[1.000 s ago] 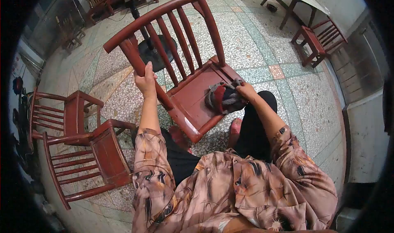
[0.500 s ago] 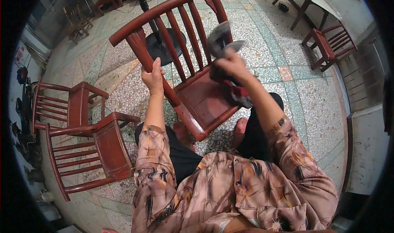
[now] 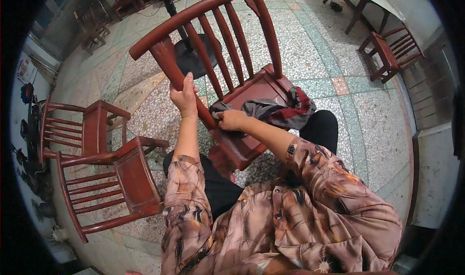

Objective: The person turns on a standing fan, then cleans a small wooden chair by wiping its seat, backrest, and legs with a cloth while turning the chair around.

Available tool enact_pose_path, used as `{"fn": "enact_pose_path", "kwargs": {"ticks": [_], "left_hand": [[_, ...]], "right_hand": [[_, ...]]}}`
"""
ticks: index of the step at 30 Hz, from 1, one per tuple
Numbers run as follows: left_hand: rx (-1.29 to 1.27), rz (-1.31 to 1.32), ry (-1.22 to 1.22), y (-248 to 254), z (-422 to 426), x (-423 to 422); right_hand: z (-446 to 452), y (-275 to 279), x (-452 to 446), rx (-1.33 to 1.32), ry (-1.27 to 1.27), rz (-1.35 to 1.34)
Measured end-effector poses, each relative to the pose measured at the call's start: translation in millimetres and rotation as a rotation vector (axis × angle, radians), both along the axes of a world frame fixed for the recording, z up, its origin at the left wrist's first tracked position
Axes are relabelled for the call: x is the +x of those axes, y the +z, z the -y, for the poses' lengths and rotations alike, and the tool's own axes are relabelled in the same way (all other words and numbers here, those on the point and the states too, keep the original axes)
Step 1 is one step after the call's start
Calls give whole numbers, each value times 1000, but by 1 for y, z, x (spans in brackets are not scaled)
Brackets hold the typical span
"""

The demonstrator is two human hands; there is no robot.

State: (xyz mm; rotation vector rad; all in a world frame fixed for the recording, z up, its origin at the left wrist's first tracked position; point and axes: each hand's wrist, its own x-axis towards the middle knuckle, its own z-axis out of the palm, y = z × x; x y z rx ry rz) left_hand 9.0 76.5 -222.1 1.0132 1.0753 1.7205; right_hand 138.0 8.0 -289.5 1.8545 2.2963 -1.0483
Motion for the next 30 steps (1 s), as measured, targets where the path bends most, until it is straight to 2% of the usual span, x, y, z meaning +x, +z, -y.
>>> {"fn": "enact_pose_path", "kwargs": {"ticks": [4,6,11,16,20,23,27,29,30], "left_hand": [[9,0,-16,-5,-2,-3],[6,-16,-20,-5,-1,-4],[13,-15,-12,-4,-1,-3],[23,24,-8,-3,-1,-1],[26,-56,20,-4,-1,-3],[-7,-79,37,-6,-2,-4],[15,-52,-34,-1,3,-9],[-5,94,-147,-3,0,-13],[-24,94,-147,-3,1,-14]], "right_hand": [[3,8,5,-41,42,-13],[6,16,12,-84,182,74],[50,3,34,47,218,-15],[96,30,44,3,311,155],[113,31,48,56,371,156],[117,33,50,31,346,201],[103,17,63,30,254,85],[84,17,73,-305,-60,-681],[73,39,63,-312,-160,-884]]}}
